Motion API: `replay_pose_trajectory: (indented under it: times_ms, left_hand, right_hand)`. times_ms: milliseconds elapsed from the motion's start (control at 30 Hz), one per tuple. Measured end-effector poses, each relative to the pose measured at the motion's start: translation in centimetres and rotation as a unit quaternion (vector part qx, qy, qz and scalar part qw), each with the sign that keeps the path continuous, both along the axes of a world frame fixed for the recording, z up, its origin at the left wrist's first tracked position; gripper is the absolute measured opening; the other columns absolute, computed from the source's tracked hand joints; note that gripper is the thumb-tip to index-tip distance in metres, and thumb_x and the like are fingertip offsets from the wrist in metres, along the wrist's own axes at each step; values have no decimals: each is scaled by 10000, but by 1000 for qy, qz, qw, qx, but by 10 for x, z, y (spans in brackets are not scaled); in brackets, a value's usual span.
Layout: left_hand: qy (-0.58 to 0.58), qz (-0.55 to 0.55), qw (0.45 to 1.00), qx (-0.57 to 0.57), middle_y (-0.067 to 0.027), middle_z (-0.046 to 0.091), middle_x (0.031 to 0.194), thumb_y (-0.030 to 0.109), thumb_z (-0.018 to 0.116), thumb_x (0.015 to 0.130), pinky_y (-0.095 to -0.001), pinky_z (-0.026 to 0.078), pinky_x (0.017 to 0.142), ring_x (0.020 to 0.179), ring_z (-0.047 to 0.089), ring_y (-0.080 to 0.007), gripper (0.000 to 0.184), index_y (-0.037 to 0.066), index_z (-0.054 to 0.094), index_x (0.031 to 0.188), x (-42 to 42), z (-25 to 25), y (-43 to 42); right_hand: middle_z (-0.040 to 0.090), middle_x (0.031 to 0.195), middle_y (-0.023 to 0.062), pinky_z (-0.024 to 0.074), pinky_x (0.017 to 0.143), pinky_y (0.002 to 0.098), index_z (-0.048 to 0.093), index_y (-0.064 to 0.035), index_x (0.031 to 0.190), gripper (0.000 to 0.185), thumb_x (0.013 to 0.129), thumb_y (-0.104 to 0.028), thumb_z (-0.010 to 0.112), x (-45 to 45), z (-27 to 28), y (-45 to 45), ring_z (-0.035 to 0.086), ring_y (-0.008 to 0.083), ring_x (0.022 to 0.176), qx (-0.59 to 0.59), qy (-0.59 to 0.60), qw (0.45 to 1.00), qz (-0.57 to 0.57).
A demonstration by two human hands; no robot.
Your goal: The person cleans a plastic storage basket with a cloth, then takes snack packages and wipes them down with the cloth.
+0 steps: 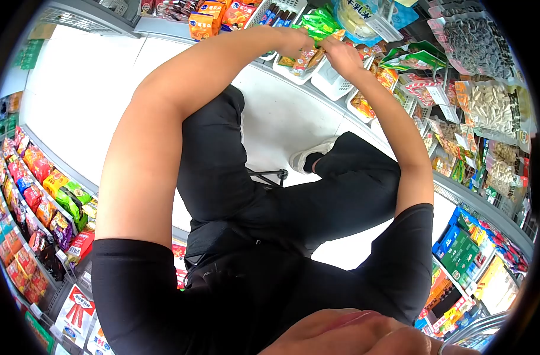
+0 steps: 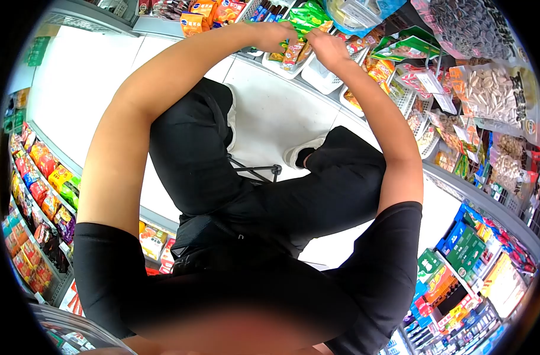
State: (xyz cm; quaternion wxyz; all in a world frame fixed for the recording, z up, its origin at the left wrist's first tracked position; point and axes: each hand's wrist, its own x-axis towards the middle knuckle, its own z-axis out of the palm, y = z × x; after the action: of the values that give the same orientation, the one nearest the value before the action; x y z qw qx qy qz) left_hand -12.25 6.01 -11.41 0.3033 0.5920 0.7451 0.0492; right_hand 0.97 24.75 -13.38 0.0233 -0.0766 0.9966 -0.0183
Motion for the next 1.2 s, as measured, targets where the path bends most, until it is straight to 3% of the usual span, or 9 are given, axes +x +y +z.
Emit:
replay_pose_trajectory:
  times_ms: [200, 467, 567, 700, 833, 933, 1033, 1133, 1200]
  left_hand:
    - [-5, -81, 996, -47, -122, 532, 1376, 147, 649, 858, -395, 461, 1030, 1213, 574, -311, 408, 108, 642, 1264, 3, -4, 9]
    - [-5, -85, 994, -66, -153, 615, 1273, 202, 672, 846, -406, 472, 1009, 1181, 593, -321, 428, 44, 657, 1244, 2, -26, 17]
    - [32, -96, 991, -90, -159, 624, 1255, 234, 681, 843, -415, 479, 994, 1162, 604, -326, 437, 28, 662, 1227, 7, -14, 18]
    - [30, -56, 994, -91, -174, 641, 1210, 270, 678, 840, -424, 490, 965, 1132, 615, -335, 425, 26, 676, 1188, 5, -8, 12]
    - [38, -61, 994, -86, -184, 646, 1207, 270, 667, 847, -423, 495, 956, 1117, 626, -337, 412, 38, 678, 1188, -2, -8, 11]
    - [48, -33, 997, -59, -180, 650, 1206, 282, 683, 840, -427, 499, 943, 1116, 629, -335, 427, 42, 676, 1193, -5, -11, 8]
    - [14, -37, 999, 6, -174, 660, 1188, 292, 715, 822, -421, 505, 930, 1094, 639, -331, 447, 41, 676, 1190, -7, -13, 2]
    - [-29, -36, 999, 24, -163, 669, 1156, 291, 743, 801, -409, 512, 903, 1056, 648, -324, 459, 36, 674, 1176, -4, -10, 3]
    - [-36, -30, 999, 18, -187, 674, 1120, 326, 742, 799, -405, 522, 859, 1005, 660, -330, 484, 22, 667, 1168, -2, -7, 6]
  right_hand:
    - [655, 1041, 61, 554, 758, 430, 672, -111, 1080, 222, 862, -152, 675, 13, 17, 2, 662, 302, 951, -75, 14, 996, 56]
    - [668, 1013, 37, 536, 788, 408, 697, -133, 1065, 206, 881, -226, 696, 22, 17, 13, 652, 278, 965, -114, 1, 991, 68]
    - [674, 994, 29, 535, 775, 391, 715, -134, 1029, 195, 859, -229, 727, 24, 26, 15, 641, 257, 986, -145, -1, 985, 89]
    - [676, 956, 19, 506, 853, 378, 734, -136, 937, 219, 798, -299, 782, 22, 36, 14, 612, 225, 1010, -192, -1, 979, 70]
    - [712, 1044, 9, 522, 783, 336, 705, -96, 952, 195, 853, -252, 768, 15, 29, 15, 628, 189, 983, -274, 29, 958, 84]
    - [710, 1058, 32, 527, 773, 331, 684, -60, 943, 226, 872, -261, 760, 17, 40, 6, 646, 211, 949, -336, -51, 940, -25]
    - [708, 1081, 55, 528, 781, 341, 674, -55, 960, 247, 888, -280, 746, 14, 17, 1, 663, 232, 917, -329, 63, 942, 27]
    - [699, 1087, 81, 525, 841, 372, 689, -80, 968, 275, 869, -330, 743, 17, 5, -9, 661, 295, 979, -322, 69, 944, 14]
    - [703, 989, 101, 527, 772, 393, 661, -89, 1000, 278, 895, -340, 718, 18, 5, -18, 673, 304, 902, -332, 23, 943, -33]
